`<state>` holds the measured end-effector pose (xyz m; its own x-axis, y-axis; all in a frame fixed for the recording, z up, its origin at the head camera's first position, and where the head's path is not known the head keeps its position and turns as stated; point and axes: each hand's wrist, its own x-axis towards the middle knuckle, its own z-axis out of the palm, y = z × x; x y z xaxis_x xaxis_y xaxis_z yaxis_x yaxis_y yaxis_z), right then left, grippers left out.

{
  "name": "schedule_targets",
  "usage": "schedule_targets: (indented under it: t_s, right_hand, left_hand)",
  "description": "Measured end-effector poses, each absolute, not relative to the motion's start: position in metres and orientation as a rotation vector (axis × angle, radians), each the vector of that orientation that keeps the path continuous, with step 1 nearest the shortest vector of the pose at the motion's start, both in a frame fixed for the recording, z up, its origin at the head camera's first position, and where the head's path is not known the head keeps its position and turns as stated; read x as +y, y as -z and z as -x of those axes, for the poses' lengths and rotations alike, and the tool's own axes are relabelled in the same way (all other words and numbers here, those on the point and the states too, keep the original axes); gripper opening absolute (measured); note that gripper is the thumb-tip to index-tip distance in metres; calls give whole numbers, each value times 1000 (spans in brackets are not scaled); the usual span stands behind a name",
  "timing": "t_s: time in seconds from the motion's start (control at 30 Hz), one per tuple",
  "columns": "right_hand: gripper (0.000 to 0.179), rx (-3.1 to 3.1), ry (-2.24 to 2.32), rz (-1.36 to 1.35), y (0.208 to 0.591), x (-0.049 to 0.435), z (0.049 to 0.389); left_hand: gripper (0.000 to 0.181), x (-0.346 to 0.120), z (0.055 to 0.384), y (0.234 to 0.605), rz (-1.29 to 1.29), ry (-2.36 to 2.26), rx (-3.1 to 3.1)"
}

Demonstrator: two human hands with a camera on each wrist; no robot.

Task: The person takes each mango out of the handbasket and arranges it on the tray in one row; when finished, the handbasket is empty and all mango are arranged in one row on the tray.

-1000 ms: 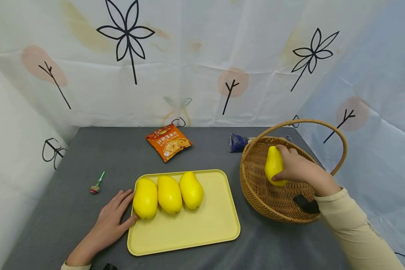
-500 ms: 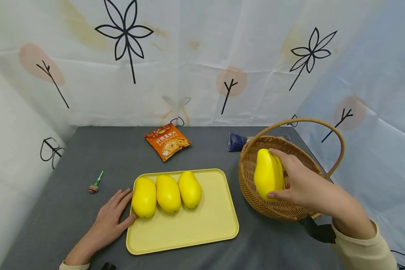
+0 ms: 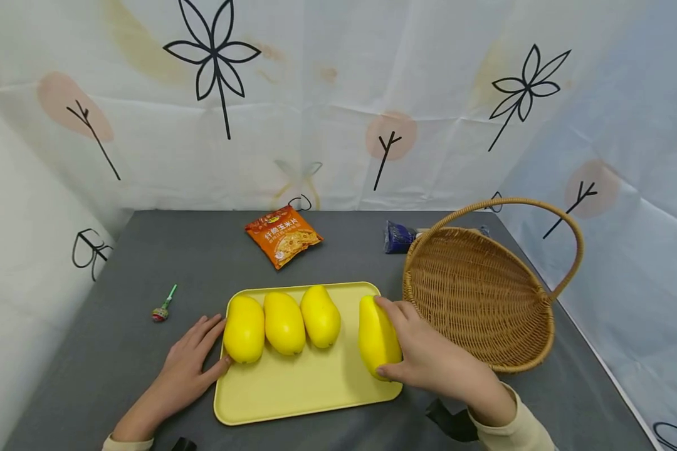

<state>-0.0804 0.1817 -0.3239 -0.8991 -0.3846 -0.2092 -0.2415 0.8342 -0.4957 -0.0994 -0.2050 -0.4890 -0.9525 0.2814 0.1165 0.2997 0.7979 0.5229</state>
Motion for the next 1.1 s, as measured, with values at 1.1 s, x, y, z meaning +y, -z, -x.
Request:
schedule_targets:
  t_s: [1.1]
  right_hand:
    - [67, 2869, 854, 312, 401, 164, 104]
  left_hand:
    - [68, -203, 98, 488, 460, 853, -2968]
